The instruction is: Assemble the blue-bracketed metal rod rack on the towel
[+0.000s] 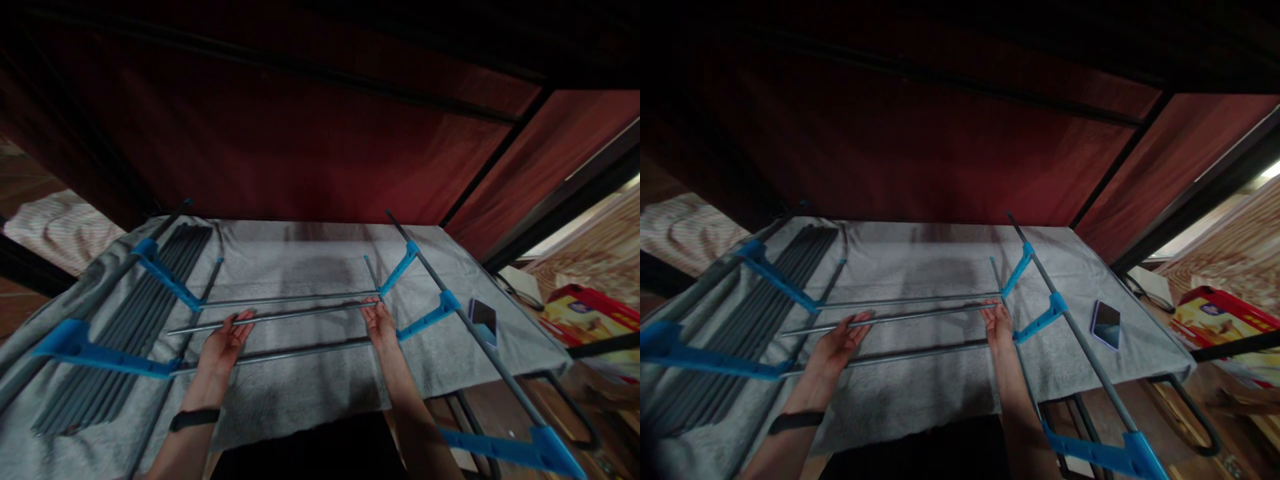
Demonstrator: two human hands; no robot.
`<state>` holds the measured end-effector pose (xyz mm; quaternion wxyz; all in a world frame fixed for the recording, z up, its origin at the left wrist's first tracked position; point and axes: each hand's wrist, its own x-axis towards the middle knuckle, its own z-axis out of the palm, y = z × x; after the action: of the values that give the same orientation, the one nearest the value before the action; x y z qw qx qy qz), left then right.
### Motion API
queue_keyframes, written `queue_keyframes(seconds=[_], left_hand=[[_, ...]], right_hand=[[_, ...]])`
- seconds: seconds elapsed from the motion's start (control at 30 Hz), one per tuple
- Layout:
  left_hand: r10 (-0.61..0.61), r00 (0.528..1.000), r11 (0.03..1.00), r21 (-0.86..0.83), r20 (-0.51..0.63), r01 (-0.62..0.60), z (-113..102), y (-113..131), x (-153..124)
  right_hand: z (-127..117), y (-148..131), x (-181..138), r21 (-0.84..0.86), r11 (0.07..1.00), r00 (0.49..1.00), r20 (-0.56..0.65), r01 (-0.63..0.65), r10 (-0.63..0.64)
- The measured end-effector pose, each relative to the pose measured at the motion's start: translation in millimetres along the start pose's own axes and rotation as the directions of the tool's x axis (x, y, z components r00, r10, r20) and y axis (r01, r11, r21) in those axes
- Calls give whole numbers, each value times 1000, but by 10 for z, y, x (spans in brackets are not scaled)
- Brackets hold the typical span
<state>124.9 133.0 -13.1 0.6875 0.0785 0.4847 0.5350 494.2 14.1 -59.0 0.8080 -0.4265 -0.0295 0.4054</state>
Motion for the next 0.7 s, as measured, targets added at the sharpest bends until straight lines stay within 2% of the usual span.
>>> queue_keyframes(seconds=[0.17, 0.4, 0.7], left_hand=[[34, 999, 988, -149, -40, -39, -23, -10, -31], [-21, 999, 968, -248, 34, 29, -53, -13, -118], [12, 998, 967, -254, 67, 5, -65, -19, -148]], right_hand=[[-32, -22, -9, 9, 1000, 1000, 9, -5, 5], [-123, -90, 53, 34, 995, 993, -55, -99, 101], [-205, -110, 133, 110, 986, 977, -158, -125, 141]])
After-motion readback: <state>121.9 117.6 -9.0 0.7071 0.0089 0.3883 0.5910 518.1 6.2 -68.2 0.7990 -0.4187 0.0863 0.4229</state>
